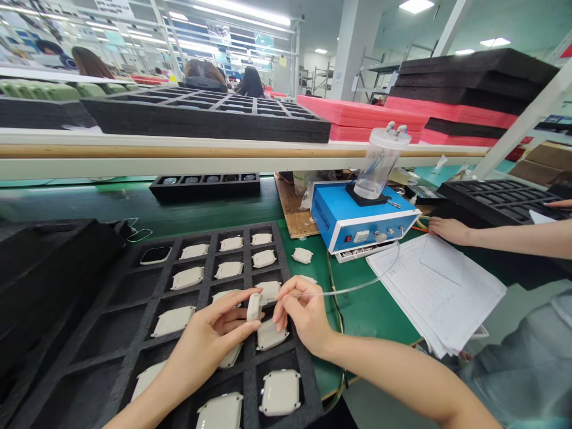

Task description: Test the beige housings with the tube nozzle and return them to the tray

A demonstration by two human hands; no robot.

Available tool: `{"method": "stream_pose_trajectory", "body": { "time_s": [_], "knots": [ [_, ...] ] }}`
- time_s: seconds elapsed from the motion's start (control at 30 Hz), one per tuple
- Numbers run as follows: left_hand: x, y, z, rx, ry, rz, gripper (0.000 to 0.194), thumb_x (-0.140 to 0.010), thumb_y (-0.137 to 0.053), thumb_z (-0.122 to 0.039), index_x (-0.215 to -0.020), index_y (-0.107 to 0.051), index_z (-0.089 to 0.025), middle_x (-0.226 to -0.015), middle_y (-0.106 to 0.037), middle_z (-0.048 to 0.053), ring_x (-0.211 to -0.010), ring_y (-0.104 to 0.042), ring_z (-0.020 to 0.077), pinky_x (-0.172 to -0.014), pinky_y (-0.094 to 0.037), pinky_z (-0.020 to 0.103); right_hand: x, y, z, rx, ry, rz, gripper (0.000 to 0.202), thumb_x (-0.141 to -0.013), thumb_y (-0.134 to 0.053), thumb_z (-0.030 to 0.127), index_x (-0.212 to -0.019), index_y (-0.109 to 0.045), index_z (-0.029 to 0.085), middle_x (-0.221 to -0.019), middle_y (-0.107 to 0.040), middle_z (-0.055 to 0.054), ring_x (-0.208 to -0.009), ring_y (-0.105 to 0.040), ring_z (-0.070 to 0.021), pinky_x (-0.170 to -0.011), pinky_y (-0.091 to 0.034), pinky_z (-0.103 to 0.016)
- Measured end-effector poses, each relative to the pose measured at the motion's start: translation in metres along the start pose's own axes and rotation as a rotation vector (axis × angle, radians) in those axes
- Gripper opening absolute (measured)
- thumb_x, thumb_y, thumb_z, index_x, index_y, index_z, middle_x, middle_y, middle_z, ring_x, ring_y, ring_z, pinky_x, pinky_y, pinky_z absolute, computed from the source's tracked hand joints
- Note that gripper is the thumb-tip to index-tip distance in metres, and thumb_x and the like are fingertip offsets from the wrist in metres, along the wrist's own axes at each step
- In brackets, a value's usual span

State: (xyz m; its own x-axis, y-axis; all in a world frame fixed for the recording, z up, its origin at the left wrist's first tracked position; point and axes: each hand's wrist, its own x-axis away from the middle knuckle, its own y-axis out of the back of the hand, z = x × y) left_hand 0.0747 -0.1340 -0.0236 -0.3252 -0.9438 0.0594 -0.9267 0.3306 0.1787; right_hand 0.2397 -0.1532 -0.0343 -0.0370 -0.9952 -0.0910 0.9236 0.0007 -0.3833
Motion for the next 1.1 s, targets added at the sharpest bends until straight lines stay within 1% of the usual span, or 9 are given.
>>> {"method": "stream_pose_trajectory", "body": {
  "time_s": [0.23,0.5,0.63,0.7,0.8,0.87,0.97,1.03,1.1],
  "knots": [
    [-0.001,0.000,0.000,-0.006,-0.020,0.002,0.039,-0.062,-0.073,-0.030,-0.101,-0.065,-0.025,-0.113,-0.066,0.003,-0.095,-0.065,0.0275,-0.082,-0.056,0.036,0.000,-0.001,0.000,0.000,-0.004,-0.002,0.003,-0.068,-0.053,0.018,-0.065,-0.053,0.017,-0.044,-0.057,0.005,-0.031,-0.047,-0.0071,-0.034,-0.037,-0.017],
    [0.001,0.001,-0.001,0.016,-0.008,0.000,0.037,-0.063,-0.073,-0.028,-0.099,-0.065,-0.027,-0.114,-0.065,0.001,-0.094,-0.065,0.0258,-0.081,-0.056,0.034,0.000,0.000,0.000,0.006,0.004,-0.007,0.003,-0.067,-0.051,0.016,-0.065,-0.053,0.017,-0.043,-0.057,0.005,-0.030,-0.046,-0.0073,-0.034,-0.037,-0.017],
    [-0.001,-0.001,0.000,0.021,-0.008,0.011,0.038,-0.063,-0.072,-0.029,-0.100,-0.064,-0.025,-0.116,-0.064,0.002,-0.094,-0.065,0.0257,-0.080,-0.057,0.034,-0.001,0.000,-0.001,0.023,0.008,-0.010,0.004,-0.068,-0.051,0.017,-0.065,-0.053,0.018,-0.043,-0.057,0.005,-0.030,-0.046,-0.0080,-0.034,-0.037,-0.018],
    [-0.001,-0.003,-0.002,0.009,-0.005,0.019,0.040,-0.063,-0.071,-0.030,-0.101,-0.063,-0.022,-0.116,-0.063,0.004,-0.094,-0.065,0.0259,-0.081,-0.056,0.034,-0.001,-0.001,0.000,0.028,0.013,-0.010,0.004,-0.069,-0.052,0.017,-0.065,-0.053,0.018,-0.044,-0.058,0.004,-0.031,-0.046,-0.0089,-0.034,-0.037,-0.019],
    [0.001,0.001,-0.017,-0.008,0.011,-0.012,0.044,-0.066,-0.069,-0.031,-0.107,-0.058,-0.018,-0.110,-0.066,0.007,-0.088,-0.067,0.0247,-0.083,-0.054,0.037,0.001,0.001,0.003,0.023,0.071,-0.096,0.006,-0.071,-0.052,0.016,-0.066,-0.056,0.017,-0.045,-0.059,0.003,-0.033,-0.047,-0.0095,-0.036,-0.038,-0.020],
    [0.005,0.014,-0.031,0.069,-0.006,-0.134,0.048,-0.071,-0.064,-0.033,-0.114,-0.050,-0.017,-0.108,-0.065,0.008,-0.082,-0.067,0.0220,-0.078,-0.055,0.038,0.002,0.003,0.004,-0.012,0.087,-0.141,0.008,-0.073,-0.050,0.015,-0.070,-0.056,0.018,-0.049,-0.060,0.004,-0.038,-0.050,-0.0085,-0.041,-0.039,-0.019],
    [0.020,0.050,-0.046,0.195,-0.055,-0.293,0.034,-0.081,-0.052,-0.036,-0.107,-0.050,-0.015,-0.100,-0.066,0.008,-0.078,-0.066,0.0172,-0.071,-0.054,0.030,0.000,0.007,0.000,0.015,0.101,-0.147,0.004,-0.072,-0.054,0.015,-0.070,-0.057,0.017,-0.050,-0.060,0.003,-0.038,-0.050,-0.0092,-0.039,-0.038,-0.020],
    [0.037,0.078,-0.047,0.123,-0.033,-0.344,0.029,-0.082,-0.050,-0.036,-0.101,-0.055,-0.014,-0.093,-0.065,0.007,-0.073,-0.063,0.0144,-0.066,-0.052,0.025,-0.001,0.009,-0.003,0.054,0.109,-0.107,0.003,-0.073,-0.055,0.017,-0.072,-0.057,0.016,-0.052,-0.060,0.001,-0.039,-0.051,-0.0100,-0.040,-0.040,-0.021],
    [0.057,0.102,-0.040,-0.084,0.026,-0.396,0.028,-0.079,-0.055,-0.036,-0.098,-0.058,-0.015,-0.082,-0.064,0.003,-0.064,-0.060,0.0125,-0.058,-0.049,0.022,0.000,0.010,-0.004,0.074,0.125,-0.072,0.003,-0.074,-0.056,0.018,-0.073,-0.057,0.016,-0.052,-0.060,0.001,-0.039,-0.051,-0.0106,-0.040,-0.040,-0.022]
  ]
}}
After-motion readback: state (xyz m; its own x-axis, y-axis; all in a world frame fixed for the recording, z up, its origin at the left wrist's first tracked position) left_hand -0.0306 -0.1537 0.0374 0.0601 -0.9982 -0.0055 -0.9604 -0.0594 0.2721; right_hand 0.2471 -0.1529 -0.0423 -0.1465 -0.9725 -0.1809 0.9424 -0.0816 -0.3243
